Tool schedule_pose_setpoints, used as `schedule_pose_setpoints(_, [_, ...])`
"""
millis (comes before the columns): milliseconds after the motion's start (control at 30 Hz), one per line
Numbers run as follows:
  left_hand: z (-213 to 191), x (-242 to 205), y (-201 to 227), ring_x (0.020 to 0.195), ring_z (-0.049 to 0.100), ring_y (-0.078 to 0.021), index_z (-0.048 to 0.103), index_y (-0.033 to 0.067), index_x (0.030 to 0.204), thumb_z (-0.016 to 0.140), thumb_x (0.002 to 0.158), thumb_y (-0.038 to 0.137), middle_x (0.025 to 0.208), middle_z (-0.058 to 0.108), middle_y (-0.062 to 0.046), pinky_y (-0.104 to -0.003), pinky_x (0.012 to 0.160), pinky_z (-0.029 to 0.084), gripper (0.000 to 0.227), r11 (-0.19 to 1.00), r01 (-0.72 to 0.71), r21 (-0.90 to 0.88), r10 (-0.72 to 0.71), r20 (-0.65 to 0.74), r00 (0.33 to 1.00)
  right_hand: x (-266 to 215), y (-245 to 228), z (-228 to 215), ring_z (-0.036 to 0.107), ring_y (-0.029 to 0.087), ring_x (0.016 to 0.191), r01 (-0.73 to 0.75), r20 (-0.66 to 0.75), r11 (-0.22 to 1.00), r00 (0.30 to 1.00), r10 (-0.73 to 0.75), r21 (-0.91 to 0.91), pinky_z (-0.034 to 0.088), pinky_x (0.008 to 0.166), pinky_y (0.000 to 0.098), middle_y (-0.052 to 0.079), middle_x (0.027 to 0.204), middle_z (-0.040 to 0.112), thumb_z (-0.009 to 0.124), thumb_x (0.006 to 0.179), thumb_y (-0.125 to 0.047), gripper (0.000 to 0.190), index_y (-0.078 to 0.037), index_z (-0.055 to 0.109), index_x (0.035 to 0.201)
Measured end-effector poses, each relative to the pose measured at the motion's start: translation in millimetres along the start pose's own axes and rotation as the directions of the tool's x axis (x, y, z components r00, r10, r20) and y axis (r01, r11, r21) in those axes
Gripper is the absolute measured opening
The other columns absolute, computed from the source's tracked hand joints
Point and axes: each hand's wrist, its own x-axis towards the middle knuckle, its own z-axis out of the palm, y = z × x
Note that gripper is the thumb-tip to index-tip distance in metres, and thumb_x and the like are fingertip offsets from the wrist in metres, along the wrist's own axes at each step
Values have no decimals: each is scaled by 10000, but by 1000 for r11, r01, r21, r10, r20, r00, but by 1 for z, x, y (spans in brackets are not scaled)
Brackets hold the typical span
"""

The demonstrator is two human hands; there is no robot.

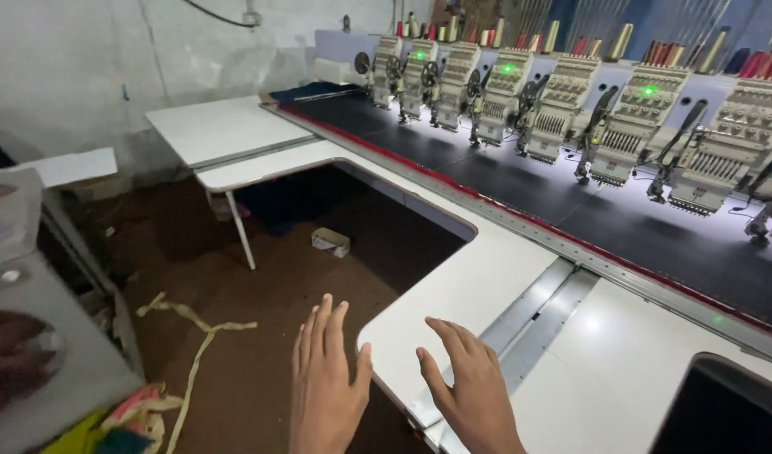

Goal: The person operates a multi-head industrial sewing machine to stitch a metal chain onto a black fabric. They guide the chain under the needle, adjust the thread, and trim excess thread with scissors.

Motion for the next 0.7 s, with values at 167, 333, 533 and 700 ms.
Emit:
schedule_pose_setpoints(167, [14,88,-61,1550,200,-303,350,82,1556,513,1026,304,1687,248,-137,-501,1220,163,598,987,-142,-76,151,121,981,81,-19,68,627,253,1224,128,-141,988,980,-139,-88,464,1014,452,65,1327,672,558,999,-385,476,-171,559,1424])
schedule_pose_setpoints(333, [40,194,-131,1530,276,-313,409,68,1526,550,1004,304,1657,323,-157,-484,1224,213,590,946,-321,-34,322,44,946,172,-38,135,615,227,1243,20,-183,996,982,-35,-87,426,1059,439,46,1339,662,563,992,-369,484,-181,552,1438])
schedule_pose_setpoints(533, [90,324,-193,1522,291,-321,424,70,1517,576,988,293,1649,335,-162,-491,1229,213,594,920,-385,-76,389,46,920,293,-22,204,565,243,1316,-51,-222,990,975,21,-133,402,1073,429,60,1383,646,577,985,-368,510,-182,534,1458])
schedule_pose_setpoints(700, [166,419,-229,1491,357,-358,472,33,1482,606,966,264,1603,405,-205,-495,1234,242,581,880,-467,-86,468,-12,884,390,26,255,551,265,1345,-65,-252,981,968,16,-185,399,1066,413,102,1395,637,584,990,-356,514,-153,540,1459])
